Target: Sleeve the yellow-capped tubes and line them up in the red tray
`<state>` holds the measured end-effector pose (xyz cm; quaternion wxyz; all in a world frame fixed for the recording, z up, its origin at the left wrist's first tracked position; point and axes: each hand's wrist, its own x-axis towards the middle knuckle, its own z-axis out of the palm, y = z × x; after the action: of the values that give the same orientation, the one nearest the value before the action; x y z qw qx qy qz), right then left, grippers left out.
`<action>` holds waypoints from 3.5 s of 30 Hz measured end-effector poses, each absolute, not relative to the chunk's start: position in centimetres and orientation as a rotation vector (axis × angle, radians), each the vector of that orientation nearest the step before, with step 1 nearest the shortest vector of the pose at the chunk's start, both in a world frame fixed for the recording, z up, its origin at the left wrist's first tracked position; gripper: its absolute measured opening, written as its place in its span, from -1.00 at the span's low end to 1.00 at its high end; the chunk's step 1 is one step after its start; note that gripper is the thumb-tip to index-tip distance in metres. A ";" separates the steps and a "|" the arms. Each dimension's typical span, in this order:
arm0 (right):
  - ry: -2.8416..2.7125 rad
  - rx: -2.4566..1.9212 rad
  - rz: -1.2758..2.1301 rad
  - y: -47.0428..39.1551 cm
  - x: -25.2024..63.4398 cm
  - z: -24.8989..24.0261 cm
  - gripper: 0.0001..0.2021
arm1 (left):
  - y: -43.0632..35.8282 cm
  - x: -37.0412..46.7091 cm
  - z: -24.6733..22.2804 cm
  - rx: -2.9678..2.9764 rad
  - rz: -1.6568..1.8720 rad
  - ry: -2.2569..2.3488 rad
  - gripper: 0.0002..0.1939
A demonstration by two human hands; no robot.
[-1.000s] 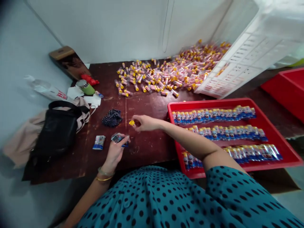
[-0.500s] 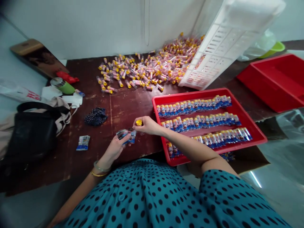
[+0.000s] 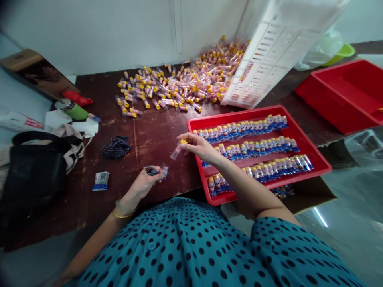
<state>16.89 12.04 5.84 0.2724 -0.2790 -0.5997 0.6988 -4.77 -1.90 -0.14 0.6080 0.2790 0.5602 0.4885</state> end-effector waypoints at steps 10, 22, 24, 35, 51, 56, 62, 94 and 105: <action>-1.700 -0.649 1.795 9.4 15.2 5.1 -0.71 | -1.9 -3.7 0.7 0.734 1.127 1.291 -0.74; -1.806 -0.979 1.401 4.9 18.6 3.3 -0.75 | -1.3 1.1 1.8 0.547 1.052 1.108 -0.61; -1.760 -0.990 1.398 4.1 18.8 3.2 -0.73 | -1.1 1.4 1.9 0.552 1.061 1.113 -0.62; -1.577 -0.934 1.486 3.8 19.3 2.5 -0.73 | -0.7 2.5 2.3 0.577 1.048 1.141 -0.65; -2.097 -1.748 0.722 14.4 31.6 4.0 -0.46 | -1.0 0.4 1.6 0.518 0.951 1.122 -0.62; -2.202 -1.802 0.745 15.3 32.2 2.8 -0.41 | -1.5 -1.3 1.1 0.433 1.005 1.153 -0.62; -2.248 -1.641 0.450 18.2 27.4 3.7 -0.54 | -2.1 -3.0 0.5 0.367 1.055 1.139 -0.66; -3.035 -0.822 0.470 17.4 3.6 -2.9 -0.70 | -2.8 -10.4 -2.2 0.247 1.375 1.255 -0.58; -2.654 -0.864 0.896 15.5 9.8 0.9 -0.85 | -1.2 -8.4 -1.7 0.284 1.475 1.274 -0.57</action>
<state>9.77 15.46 0.91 0.1049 -0.2932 -0.9003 0.3040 -8.41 -1.19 -1.74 0.5529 0.1203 0.5390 0.6240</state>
